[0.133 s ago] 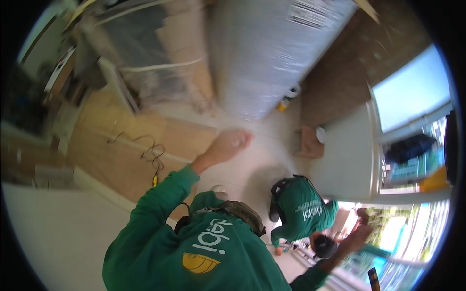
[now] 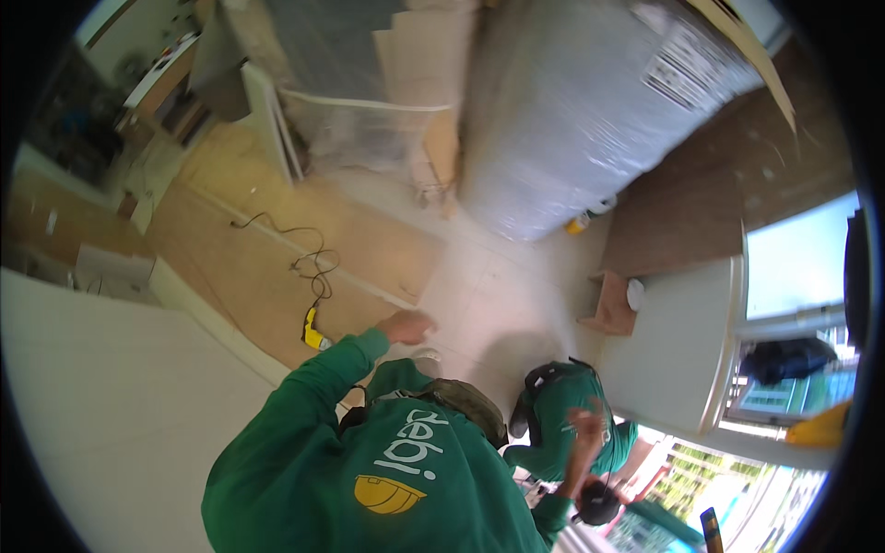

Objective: The person measures and marks a white board on the floor using a tape measure and pencil. They also handle a power drill and plug in a power strip.

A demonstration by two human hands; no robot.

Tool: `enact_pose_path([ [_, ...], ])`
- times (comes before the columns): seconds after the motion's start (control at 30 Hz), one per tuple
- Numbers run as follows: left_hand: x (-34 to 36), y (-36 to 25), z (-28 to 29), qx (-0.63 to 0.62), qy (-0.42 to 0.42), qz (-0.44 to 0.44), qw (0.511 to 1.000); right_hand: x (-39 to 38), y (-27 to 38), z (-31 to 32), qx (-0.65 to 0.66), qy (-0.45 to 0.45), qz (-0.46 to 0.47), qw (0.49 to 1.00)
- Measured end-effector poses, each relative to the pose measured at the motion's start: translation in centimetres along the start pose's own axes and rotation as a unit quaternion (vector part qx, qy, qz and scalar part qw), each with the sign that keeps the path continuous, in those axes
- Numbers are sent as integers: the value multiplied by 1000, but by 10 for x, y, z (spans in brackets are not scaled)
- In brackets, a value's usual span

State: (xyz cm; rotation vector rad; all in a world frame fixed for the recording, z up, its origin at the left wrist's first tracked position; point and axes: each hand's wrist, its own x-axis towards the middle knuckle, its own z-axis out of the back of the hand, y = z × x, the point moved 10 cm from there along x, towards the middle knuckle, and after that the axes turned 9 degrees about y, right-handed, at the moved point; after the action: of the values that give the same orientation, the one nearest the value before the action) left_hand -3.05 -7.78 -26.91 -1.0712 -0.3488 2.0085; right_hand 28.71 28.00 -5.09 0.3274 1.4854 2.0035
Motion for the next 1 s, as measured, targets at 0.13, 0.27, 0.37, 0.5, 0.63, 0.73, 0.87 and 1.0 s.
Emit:
enact_pose_path([
  [0.13, -38, 86, -93, -98, 29, 118, 988, -5, -156, -105, 65, 203, -129, 968],
  [0.27, -81, 119, -108, -231, -52, 139, 962, 1, -178, -159, 38, 225, -175, 958],
  [0.37, -115, 91, -64, -282, -145, 108, 942, 20, -181, -148, 0, 233, -264, 936],
  [0.5, -185, 40, 16, -332, -144, 113, 925, 69, -213, -146, 39, 268, -300, 915],
  [0.63, -239, -21, -33, -532, 87, 160, 827, 128, -215, -166, 35, 310, -304, 900],
  [0.73, -252, -55, -34, -603, 28, 158, 781, 189, -215, -185, 17, 344, -277, 897],
  [0.87, -244, -94, -49, -639, -7, 143, 756, 243, -182, -226, 20, 396, -253, 883],
  [1.0, -218, -120, -108, -726, 3, 81, 683, 281, -162, -264, -28, 455, -223, 861],
])
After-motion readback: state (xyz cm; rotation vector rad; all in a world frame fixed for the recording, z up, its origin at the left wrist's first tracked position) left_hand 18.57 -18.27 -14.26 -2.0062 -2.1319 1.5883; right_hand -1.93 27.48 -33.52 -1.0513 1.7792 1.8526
